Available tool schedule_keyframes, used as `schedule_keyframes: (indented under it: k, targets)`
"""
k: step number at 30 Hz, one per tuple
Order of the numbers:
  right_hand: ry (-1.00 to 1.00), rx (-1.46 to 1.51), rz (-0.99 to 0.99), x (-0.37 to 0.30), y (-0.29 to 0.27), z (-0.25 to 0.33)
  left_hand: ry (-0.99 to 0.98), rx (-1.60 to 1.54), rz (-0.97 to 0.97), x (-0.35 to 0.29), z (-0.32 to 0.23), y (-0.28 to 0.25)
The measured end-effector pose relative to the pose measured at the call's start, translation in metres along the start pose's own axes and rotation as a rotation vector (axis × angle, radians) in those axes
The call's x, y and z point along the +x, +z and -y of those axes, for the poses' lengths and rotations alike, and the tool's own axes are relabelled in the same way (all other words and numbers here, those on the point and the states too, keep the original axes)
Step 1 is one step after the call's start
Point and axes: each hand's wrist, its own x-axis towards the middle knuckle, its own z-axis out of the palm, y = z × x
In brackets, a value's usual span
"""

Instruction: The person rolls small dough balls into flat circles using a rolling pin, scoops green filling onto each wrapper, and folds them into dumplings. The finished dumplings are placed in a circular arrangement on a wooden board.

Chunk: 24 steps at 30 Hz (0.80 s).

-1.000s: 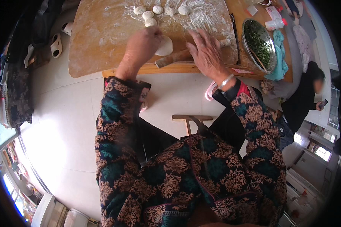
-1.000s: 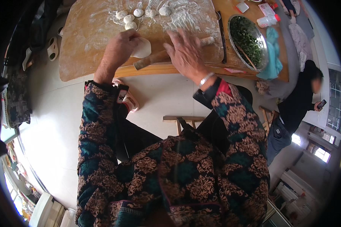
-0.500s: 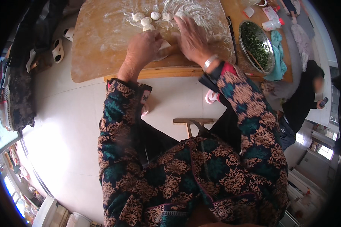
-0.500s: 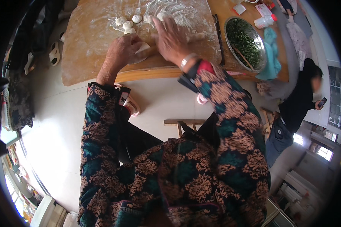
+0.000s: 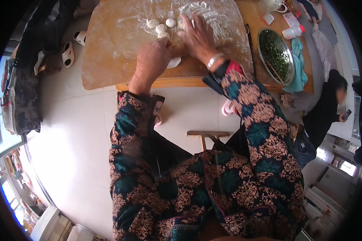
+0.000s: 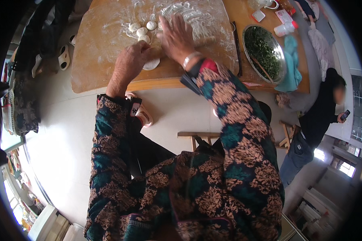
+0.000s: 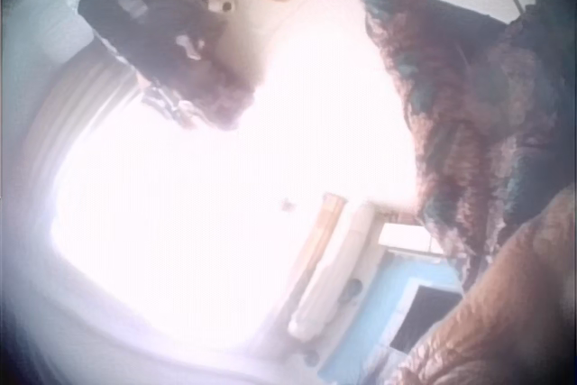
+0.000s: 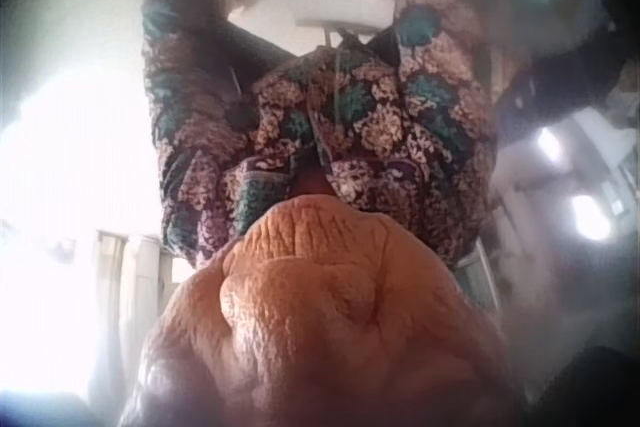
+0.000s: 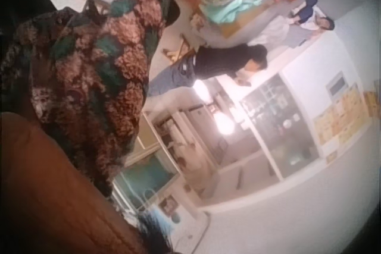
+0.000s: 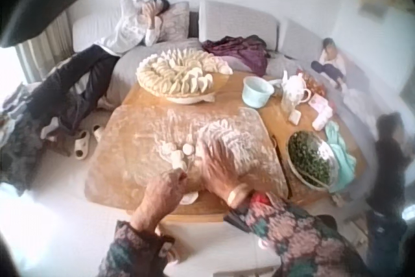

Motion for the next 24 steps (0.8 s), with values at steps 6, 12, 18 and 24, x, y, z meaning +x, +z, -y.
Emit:
schedule_keyframes:
  k: [6,12,18,24]
  targets:
    - [-0.023,0.108,0.1,-0.084,-0.054,0.005,-0.033,0.156,-0.148,-0.002,0.014,-0.013]
    - [0.002,0.06,0.185,-0.085,-0.062,0.008,0.15,0.212,-0.247,0.011,0.01,0.005]
    - [0.055,0.033,0.204,-0.099,-0.075,-0.013,0.192,0.273,-0.132,0.014,0.003,0.014]
    - [0.051,0.031,0.213,-0.098,-0.077,-0.015,0.37,0.26,-0.209,0.012,0.009,0.006]
